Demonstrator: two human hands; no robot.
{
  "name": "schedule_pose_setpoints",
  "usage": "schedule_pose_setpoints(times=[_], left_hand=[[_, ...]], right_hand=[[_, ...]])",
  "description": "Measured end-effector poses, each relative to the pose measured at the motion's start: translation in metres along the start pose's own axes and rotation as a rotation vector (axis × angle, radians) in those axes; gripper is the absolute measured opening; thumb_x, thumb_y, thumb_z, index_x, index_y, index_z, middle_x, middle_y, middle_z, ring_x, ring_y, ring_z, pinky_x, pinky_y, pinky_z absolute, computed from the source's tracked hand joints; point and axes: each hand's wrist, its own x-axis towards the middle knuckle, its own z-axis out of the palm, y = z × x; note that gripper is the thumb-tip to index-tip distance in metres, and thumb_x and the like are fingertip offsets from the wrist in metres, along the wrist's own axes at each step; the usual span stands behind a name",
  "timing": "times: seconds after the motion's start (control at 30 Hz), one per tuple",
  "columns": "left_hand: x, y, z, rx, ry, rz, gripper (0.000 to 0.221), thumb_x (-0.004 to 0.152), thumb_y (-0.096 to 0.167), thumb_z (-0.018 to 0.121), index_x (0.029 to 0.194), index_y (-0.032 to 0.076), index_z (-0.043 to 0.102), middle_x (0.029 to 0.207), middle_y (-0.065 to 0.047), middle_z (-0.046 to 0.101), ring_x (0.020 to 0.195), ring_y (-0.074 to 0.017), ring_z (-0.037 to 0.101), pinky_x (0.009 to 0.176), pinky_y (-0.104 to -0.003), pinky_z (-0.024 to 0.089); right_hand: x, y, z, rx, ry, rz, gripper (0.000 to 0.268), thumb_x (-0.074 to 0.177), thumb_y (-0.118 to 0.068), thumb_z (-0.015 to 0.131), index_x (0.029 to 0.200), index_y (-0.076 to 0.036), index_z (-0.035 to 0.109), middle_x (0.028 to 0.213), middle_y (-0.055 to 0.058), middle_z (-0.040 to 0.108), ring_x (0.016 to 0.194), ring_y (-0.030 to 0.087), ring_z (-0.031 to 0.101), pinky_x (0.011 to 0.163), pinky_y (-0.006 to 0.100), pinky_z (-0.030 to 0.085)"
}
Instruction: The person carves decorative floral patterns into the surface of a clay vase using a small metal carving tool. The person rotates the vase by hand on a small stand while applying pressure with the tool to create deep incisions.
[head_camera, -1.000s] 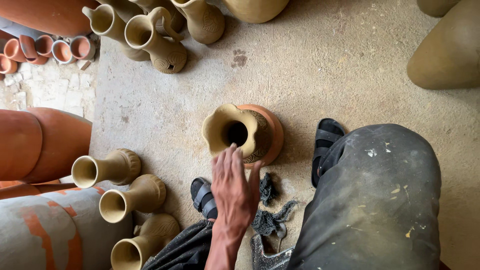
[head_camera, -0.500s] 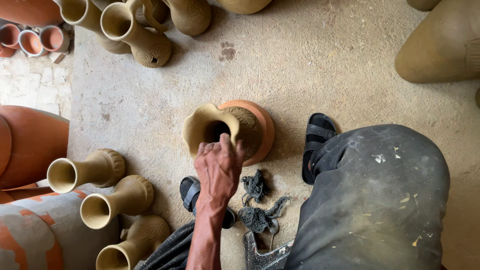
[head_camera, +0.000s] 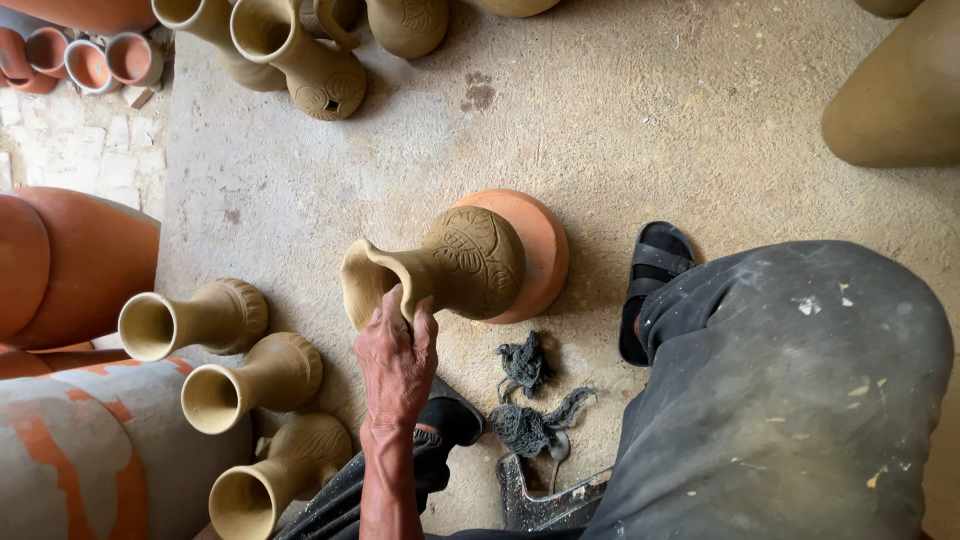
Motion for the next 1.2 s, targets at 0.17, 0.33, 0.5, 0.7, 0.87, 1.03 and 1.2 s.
schedule_pose_setpoints(times=[0.17, 0.33, 0.5, 0.7, 0.87, 1.03, 1.2], left_hand=[[-0.009, -0.027, 0.004, -0.284, -0.131, -0.315, 0.021, 0.102, 0.016, 0.055, 0.113, 0.001, 0.064, 0.077, -0.011, 0.071, 0.057, -0.0163, 0.068, 0.055, -0.032, 0.059], [-0.015, -0.035, 0.014, -0.380, -0.028, -0.314, 0.025, 0.100, 0.017, 0.061, 0.114, -0.003, 0.067, 0.073, -0.013, 0.070, 0.059, -0.0180, 0.062, 0.054, -0.033, 0.049], [-0.010, -0.039, 0.021, -0.334, -0.070, -0.354, 0.027, 0.100, 0.018, 0.062, 0.115, -0.005, 0.065, 0.071, -0.020, 0.062, 0.060, -0.0290, 0.056, 0.058, -0.042, 0.048], [-0.007, -0.045, 0.027, -0.279, -0.131, -0.389, 0.029, 0.098, 0.022, 0.061, 0.112, -0.004, 0.064, 0.086, -0.023, 0.071, 0.071, -0.0312, 0.069, 0.066, -0.044, 0.057], [-0.009, -0.049, 0.038, -0.313, -0.094, -0.396, 0.028, 0.103, 0.023, 0.056, 0.110, -0.003, 0.064, 0.096, -0.024, 0.072, 0.082, -0.0288, 0.073, 0.072, -0.041, 0.063], [-0.013, -0.038, 0.037, -0.384, 0.022, -0.246, 0.025, 0.098, 0.015, 0.060, 0.111, -0.005, 0.066, 0.090, -0.024, 0.075, 0.077, -0.0269, 0.073, 0.068, -0.042, 0.060], [-0.016, -0.039, 0.038, -0.402, -0.036, -0.384, 0.021, 0.101, 0.015, 0.055, 0.102, -0.003, 0.065, 0.086, -0.018, 0.073, 0.067, -0.0226, 0.072, 0.060, -0.036, 0.061]], right_hand=[[-0.004, 0.004, -0.003, -0.014, -0.022, -0.031, 0.038, 0.102, -0.031, 0.058, 0.081, -0.001, 0.070, 0.068, 0.014, 0.068, 0.059, 0.023, 0.064, 0.052, 0.042, 0.051], [-0.028, 0.025, -0.035, -0.007, -0.024, -0.050, 0.040, 0.102, -0.032, 0.058, 0.080, -0.001, 0.071, 0.067, 0.014, 0.068, 0.057, 0.022, 0.063, 0.051, 0.042, 0.050], [-0.049, 0.051, -0.118, 0.012, 0.075, -0.036, 0.041, 0.102, -0.033, 0.059, 0.080, 0.000, 0.071, 0.066, 0.014, 0.068, 0.055, 0.021, 0.062, 0.049, 0.042, 0.050], [-0.048, 0.002, -0.202, -0.002, 0.033, -0.090, 0.035, 0.098, -0.030, 0.060, 0.085, -0.002, 0.076, 0.064, 0.010, 0.070, 0.046, 0.019, 0.061, 0.041, 0.043, 0.049], [-0.052, -0.078, -0.269, -0.081, 0.137, -0.392, 0.025, 0.097, -0.020, 0.061, 0.097, -0.004, 0.079, 0.057, 0.010, 0.066, 0.039, 0.020, 0.053, 0.037, 0.039, 0.041], [-0.076, -0.158, -0.282, -0.042, 0.317, -0.977, 0.028, 0.094, -0.020, 0.068, 0.109, 0.002, 0.074, 0.083, 0.016, 0.070, 0.062, 0.016, 0.063, 0.055, 0.032, 0.050], [-0.069, -0.211, -0.189, 0.695, 0.127, -1.070, 0.019, 0.099, -0.009, 0.063, 0.114, 0.003, 0.062, 0.105, 0.020, 0.069, 0.050, 0.006, 0.057, 0.043, 0.021, 0.047]])
